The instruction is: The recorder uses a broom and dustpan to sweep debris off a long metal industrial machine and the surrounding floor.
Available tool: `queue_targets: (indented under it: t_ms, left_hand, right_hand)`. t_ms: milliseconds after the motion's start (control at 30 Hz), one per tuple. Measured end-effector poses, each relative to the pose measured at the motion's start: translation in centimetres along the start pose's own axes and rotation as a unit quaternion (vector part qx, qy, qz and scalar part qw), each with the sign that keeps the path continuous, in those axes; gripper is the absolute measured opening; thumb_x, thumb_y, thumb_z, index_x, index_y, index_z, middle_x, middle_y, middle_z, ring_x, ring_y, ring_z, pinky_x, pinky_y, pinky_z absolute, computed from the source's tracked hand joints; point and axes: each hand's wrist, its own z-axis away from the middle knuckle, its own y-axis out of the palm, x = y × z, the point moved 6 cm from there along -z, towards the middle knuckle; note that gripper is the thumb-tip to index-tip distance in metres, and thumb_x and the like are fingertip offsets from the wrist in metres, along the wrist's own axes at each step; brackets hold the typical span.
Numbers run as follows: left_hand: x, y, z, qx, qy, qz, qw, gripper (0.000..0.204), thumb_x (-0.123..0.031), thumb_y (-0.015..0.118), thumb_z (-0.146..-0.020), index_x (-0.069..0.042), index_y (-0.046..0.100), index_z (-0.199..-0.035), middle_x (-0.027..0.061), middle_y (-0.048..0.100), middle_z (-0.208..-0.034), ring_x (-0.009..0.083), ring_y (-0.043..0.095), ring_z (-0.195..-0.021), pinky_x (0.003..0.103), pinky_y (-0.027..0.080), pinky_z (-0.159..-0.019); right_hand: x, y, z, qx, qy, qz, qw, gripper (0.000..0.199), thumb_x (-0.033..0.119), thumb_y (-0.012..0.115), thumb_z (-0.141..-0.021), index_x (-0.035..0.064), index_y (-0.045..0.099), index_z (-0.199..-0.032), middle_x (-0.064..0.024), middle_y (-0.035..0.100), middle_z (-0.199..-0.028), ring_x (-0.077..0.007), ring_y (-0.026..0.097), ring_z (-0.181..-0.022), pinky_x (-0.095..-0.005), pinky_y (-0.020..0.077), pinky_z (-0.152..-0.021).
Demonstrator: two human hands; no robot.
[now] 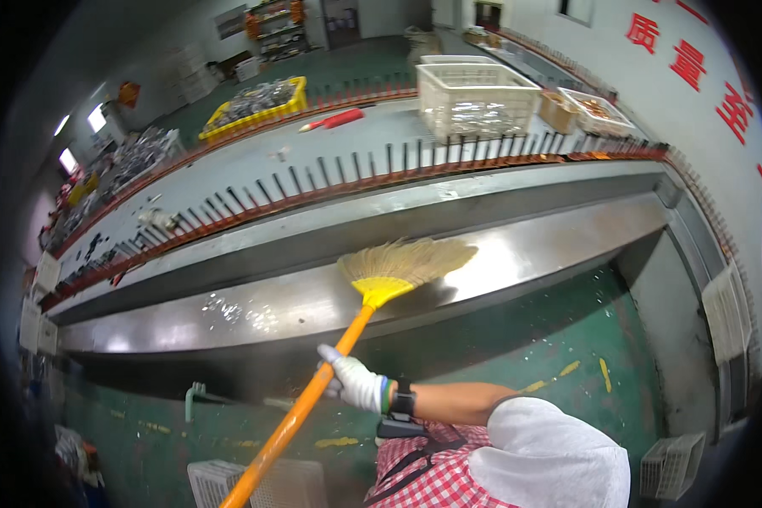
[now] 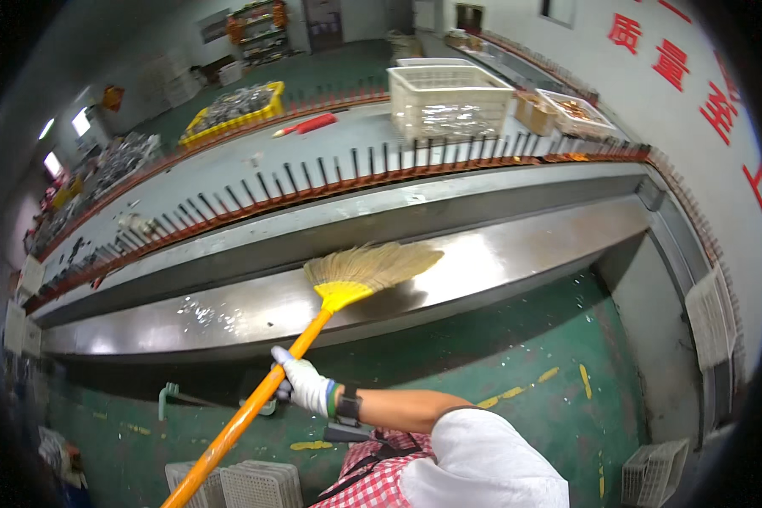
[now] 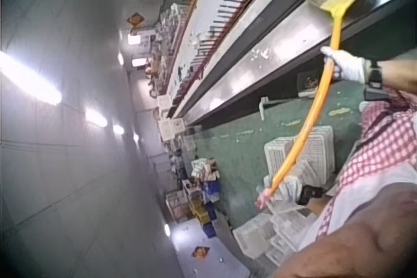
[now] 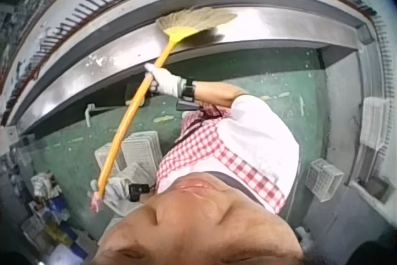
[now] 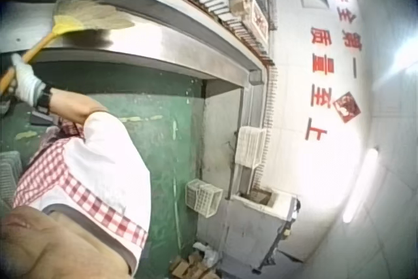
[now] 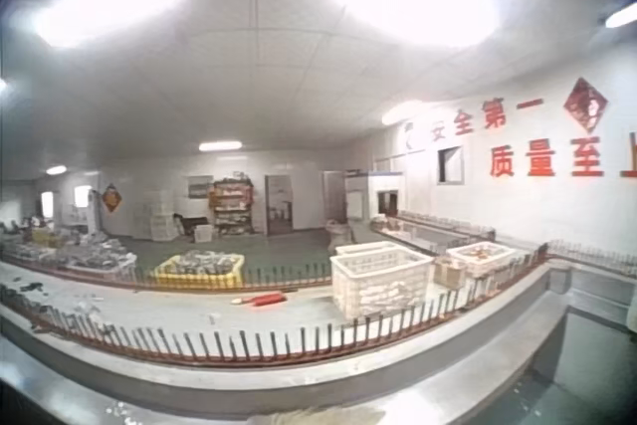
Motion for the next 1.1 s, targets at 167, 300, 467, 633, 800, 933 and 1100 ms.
queue_targets:
  t_ms: [167, 300, 467, 633, 800, 933, 1100]
  left_hand:
    - [5.6, 5.2, 1.4, 0.092, -0.064, -0.066, 0.991, 0.034, -0.028, 0.048, -0.090, -0.009, 0.047, -0.062, -0.0003, 0.040, -0.037, 0.0079, 0.036, -0.027, 0.022, 0.032, -0.027]
    - [8.8, 9.6, 1.8, 0.158, -0.131, -0.124, 0.971, 0.040, -0.023, 0.049, -0.089, -0.011, 0.042, -0.051, -0.0017, 0.041, -0.036, 0.0078, 0.038, -0.026, 0.022, 0.035, -0.027]
    - [4.2, 10.1, -1.0, 0.029, 0.097, -0.176, 0.979, 0.041, -0.040, 0.031, -0.096, -0.002, 0.039, -0.105, 0.0041, 0.035, -0.050, 0.0107, 0.030, -0.028, 0.024, 0.032, -0.026]
    - [-4.1, 10.7, 2.1, -0.022, 0.177, -0.207, 0.962, 0.055, -0.043, 0.029, -0.097, 0.001, 0.032, -0.130, 0.0056, 0.033, -0.055, 0.0111, 0.028, -0.029, 0.025, 0.032, -0.025]
    - [-7.5, 10.3, 5.1, -0.058, 0.233, -0.087, 0.967, 0.030, -0.033, 0.040, -0.093, -0.003, 0.038, -0.100, 0.0025, 0.037, -0.048, 0.0093, 0.031, -0.028, 0.023, 0.031, -0.025]
    - [-7.1, 9.0, 4.5, -0.093, 0.238, 0.114, 0.960, 0.032, -0.026, 0.053, -0.087, -0.010, 0.045, -0.060, -0.0012, 0.041, -0.038, 0.0078, 0.033, -0.025, 0.022, 0.030, -0.026]
    - [-1.0, 16.9, 0.3, 0.172, 0.056, -0.246, 0.952, 0.021, -0.017, 0.047, -0.092, -0.008, 0.049, -0.073, -0.0006, 0.045, -0.059, 0.0094, 0.042, -0.047, 0.021, 0.043, -0.048]
  right_hand:
    - [2.5, 3.0, 6.2, 0.049, -0.049, 0.016, 0.997, 0.041, 0.050, 0.061, -0.083, 0.0104, 0.052, -0.076, 0.0008, 0.043, -0.055, -0.0097, 0.034, -0.040, -0.0243, 0.0309, -0.039]
    - [5.9, 2.4, 4.4, 0.016, -0.177, 0.055, 0.983, 0.045, 0.054, 0.055, -0.085, 0.0095, 0.052, -0.074, 0.0009, 0.042, -0.051, -0.0098, 0.037, -0.039, -0.0236, 0.0341, -0.040]
    - [3.9, 5.1, -5.8, 0.023, -0.120, -0.009, 0.992, 0.043, 0.050, 0.053, -0.086, 0.0152, 0.044, -0.064, -0.0001, 0.034, -0.046, -0.0143, 0.031, -0.038, -0.0289, 0.0277, -0.039]
    - [-1.9, 13.4, -11.5, 0.075, -0.060, -0.014, 0.995, 0.043, 0.048, 0.055, -0.086, 0.0144, 0.043, -0.062, -0.0026, 0.034, -0.044, -0.0163, 0.031, -0.037, -0.0301, 0.0281, -0.039]
    - [-4.7, 17.8, -6.8, 0.121, -0.051, 0.005, 0.991, 0.042, 0.048, 0.059, -0.083, 0.0135, 0.045, -0.065, -0.0020, 0.038, -0.047, -0.0139, 0.032, -0.037, -0.0280, 0.0290, -0.039]
    - [-3.7, 18.2, -10.7, 0.106, -0.074, 0.015, 0.991, 0.039, 0.047, 0.056, -0.086, 0.0148, 0.045, -0.066, -0.0006, 0.036, -0.046, -0.0133, 0.032, -0.039, -0.0275, 0.0290, -0.039]
    - [-7.5, 18.6, -12.4, 0.095, 0.033, 0.040, 0.994, 0.039, 0.047, 0.057, -0.085, 0.0134, 0.046, -0.068, -0.0027, 0.037, -0.048, -0.0159, 0.033, -0.037, -0.0302, 0.0288, -0.037]
